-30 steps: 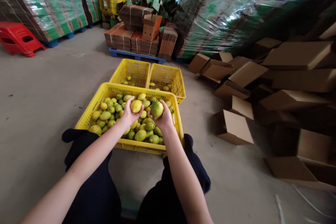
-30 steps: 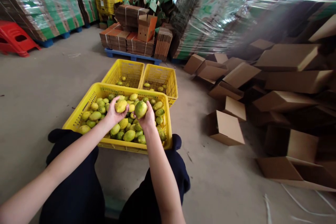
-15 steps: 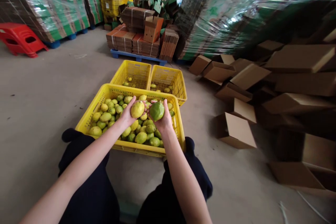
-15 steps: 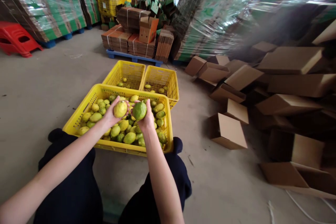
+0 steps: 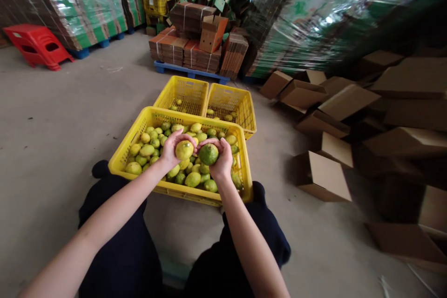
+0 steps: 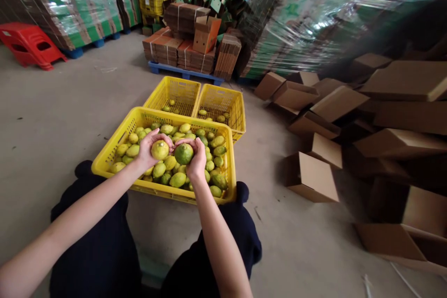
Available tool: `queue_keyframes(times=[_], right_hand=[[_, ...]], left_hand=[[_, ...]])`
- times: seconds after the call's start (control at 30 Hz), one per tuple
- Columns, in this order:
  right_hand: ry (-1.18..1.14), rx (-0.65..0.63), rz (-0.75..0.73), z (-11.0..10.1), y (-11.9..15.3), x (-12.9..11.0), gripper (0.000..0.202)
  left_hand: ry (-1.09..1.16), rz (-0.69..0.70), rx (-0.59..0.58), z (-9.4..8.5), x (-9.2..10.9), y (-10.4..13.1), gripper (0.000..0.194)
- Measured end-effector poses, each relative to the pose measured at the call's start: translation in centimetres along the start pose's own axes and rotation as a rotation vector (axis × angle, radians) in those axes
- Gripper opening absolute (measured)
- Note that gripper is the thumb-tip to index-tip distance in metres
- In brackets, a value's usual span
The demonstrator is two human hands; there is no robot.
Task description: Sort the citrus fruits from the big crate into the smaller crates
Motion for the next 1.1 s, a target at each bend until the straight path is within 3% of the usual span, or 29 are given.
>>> queue_keyframes(times=[0.37, 0.67, 0.8, 0.97, 1.1], right_hand=[[0.009, 0.004, -0.062, -0.4, -0.3, 0.1, 0.031], [-0.022, 0.048, -0.044, -0.9, -0.2, 0.6, 0.036], [-0.112, 0.069, 0.083, -1.0, -0.3, 0.5, 0.035], [-0.311, 0.061, 0.430, -1.1, -0.4, 0.6, 0.033], [-0.356, 0.162, 0.474, -1.6, -0.7, 1.4, 0.021]], left_hand=[[0.022, -0.028, 0.048, 0.4, -0.3, -0.5, 0.041], [0.056, -0.050, 0.050, 0.4, -0.5, -0.9, 0.039], [0.112, -0.129, 0.050, 0.4, -0.7, -1.2, 0.031], [0.272, -0.299, 0.233, -0.7, -1.5, -1.5, 0.026], [0.340, -0.271, 0.226, -0.9, -1.3, -1.4, 0.032]])
Point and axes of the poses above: each hand's wrist, its own y-axis away from the middle knuckle, its own z-axis out of the palm, x = y × z, the point moved 4 cm from there along -y, towards the middle knuckle, and after that the axes turned 12 degrees about -z, right-handed, at the moved point
